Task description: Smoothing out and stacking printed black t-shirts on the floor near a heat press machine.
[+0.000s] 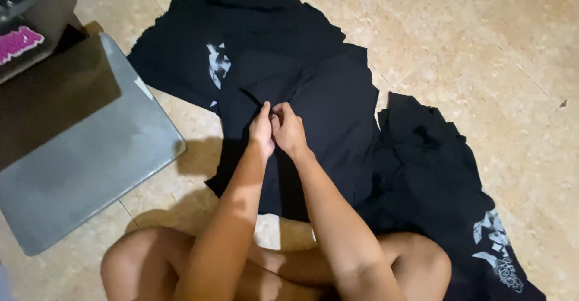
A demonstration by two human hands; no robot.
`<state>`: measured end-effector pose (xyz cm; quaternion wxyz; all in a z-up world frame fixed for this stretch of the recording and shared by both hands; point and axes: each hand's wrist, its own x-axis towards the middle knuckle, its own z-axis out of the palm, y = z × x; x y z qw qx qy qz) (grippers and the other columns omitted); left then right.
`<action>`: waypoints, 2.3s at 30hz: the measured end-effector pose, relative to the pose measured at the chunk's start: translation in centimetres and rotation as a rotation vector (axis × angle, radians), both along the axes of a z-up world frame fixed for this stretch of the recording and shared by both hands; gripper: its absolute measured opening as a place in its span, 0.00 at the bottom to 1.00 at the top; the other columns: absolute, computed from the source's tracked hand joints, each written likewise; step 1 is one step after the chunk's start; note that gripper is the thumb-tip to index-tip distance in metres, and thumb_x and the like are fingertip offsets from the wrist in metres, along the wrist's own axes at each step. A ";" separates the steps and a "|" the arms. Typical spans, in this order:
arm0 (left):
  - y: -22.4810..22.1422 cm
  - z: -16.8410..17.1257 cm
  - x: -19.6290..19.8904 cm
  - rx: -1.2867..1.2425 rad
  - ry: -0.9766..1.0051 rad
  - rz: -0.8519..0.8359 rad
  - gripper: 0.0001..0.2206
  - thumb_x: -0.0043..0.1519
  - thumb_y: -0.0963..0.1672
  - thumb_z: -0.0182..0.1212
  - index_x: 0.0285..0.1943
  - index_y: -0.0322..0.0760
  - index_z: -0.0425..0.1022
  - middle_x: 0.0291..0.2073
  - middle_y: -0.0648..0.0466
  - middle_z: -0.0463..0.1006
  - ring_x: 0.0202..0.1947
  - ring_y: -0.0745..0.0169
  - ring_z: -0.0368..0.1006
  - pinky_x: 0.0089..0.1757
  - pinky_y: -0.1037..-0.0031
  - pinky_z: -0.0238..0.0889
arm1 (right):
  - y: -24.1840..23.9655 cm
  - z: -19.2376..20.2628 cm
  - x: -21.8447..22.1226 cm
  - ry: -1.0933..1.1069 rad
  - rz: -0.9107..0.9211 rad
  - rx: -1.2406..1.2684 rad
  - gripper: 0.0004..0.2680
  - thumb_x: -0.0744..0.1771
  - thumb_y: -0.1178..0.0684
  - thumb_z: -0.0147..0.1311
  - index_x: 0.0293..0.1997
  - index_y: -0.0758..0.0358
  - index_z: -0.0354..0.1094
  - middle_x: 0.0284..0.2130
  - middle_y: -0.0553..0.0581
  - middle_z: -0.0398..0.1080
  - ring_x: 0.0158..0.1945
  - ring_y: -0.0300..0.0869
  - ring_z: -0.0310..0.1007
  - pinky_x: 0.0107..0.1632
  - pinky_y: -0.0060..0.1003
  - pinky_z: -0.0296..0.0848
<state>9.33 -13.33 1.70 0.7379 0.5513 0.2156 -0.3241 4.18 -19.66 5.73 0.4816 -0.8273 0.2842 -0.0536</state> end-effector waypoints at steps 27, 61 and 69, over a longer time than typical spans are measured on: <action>2.0 -0.3 -1.7 -0.007 0.108 -0.017 0.32 0.66 0.46 0.60 0.77 0.30 0.49 0.72 0.33 0.51 0.68 0.21 0.54 0.58 0.42 0.66 | -2.6 -7.3 -0.9 -0.166 -0.771 0.848 0.07 0.69 0.52 0.53 0.36 0.61 0.62 0.31 0.52 0.64 0.30 0.42 0.80 0.31 0.34 0.84; 0.6 -8.4 -5.8 0.147 -0.119 -0.009 0.13 0.58 0.42 0.68 0.49 0.31 0.78 0.34 0.41 0.80 0.28 0.47 0.79 0.29 0.60 0.75 | 3.6 -2.7 -7.4 0.005 -0.637 0.412 0.23 0.68 0.44 0.60 0.63 0.70 0.55 0.47 0.64 0.67 0.41 0.44 0.76 0.36 0.33 0.82; 1.0 -4.2 -8.3 0.165 -0.089 -0.077 0.12 0.59 0.42 0.63 0.50 0.33 0.81 0.39 0.41 0.82 0.37 0.49 0.79 0.36 0.60 0.77 | 2.5 -4.3 -7.5 0.096 -0.511 0.272 0.25 0.66 0.40 0.61 0.67 0.64 0.60 0.55 0.69 0.69 0.60 0.55 0.73 0.55 0.51 0.78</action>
